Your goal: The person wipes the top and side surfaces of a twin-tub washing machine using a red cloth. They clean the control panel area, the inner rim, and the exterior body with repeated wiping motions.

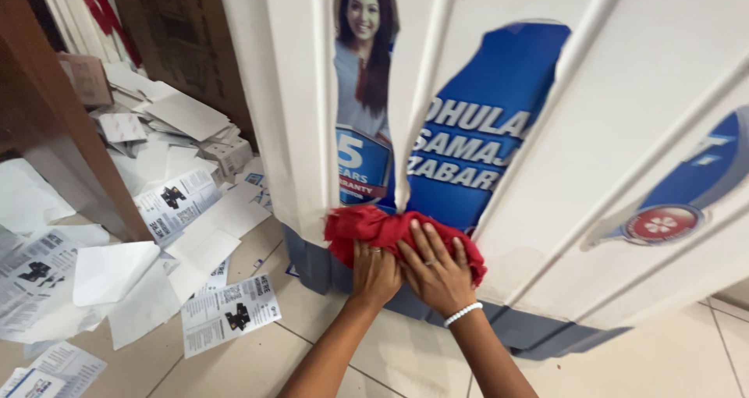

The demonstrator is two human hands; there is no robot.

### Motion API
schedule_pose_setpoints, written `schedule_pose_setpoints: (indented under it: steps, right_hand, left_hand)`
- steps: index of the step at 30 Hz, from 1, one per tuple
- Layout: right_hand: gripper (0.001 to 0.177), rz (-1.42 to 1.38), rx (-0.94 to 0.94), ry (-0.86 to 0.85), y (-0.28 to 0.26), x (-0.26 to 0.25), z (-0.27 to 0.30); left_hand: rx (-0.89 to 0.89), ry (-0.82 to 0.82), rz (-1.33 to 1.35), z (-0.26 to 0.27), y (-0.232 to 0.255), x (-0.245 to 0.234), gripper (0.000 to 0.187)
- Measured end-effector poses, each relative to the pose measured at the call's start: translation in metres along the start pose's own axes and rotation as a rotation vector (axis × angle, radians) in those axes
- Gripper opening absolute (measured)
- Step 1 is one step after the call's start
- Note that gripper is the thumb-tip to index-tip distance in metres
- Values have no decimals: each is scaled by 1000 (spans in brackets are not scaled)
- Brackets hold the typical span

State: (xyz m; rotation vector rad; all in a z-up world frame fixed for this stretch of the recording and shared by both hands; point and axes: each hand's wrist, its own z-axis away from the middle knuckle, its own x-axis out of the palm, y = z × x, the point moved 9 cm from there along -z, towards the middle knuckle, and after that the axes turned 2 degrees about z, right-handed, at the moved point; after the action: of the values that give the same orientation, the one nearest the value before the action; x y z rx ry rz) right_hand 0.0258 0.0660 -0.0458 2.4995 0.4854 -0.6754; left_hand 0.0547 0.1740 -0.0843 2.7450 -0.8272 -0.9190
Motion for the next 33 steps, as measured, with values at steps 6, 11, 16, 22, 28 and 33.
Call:
schedule_pose_setpoints:
  steps: [6,11,16,22,28,33]
  right_hand:
    - [41,32,35,-35,54,-25,32]
    - [42,8,115,-44,98,-59,33]
    - [45,20,224,30,145,-108,10]
    - [43,-19,348,150,183,-142,6]
    - [38,8,296,71,169,-80,87]
    - [45,-20,239,-211,144,-16,168]
  left_hand:
    - [161,99,61,-9,65,5,52]
    - [137,-49,35,-30,100,42,34]
    - [167,3,22,-83,160,31,30]
    - [222,207,-9,-126,219,-4,38]
    - [331,-74,-95,-61,197,78,52]
    - [546,-239,-172,26,167,135,64]
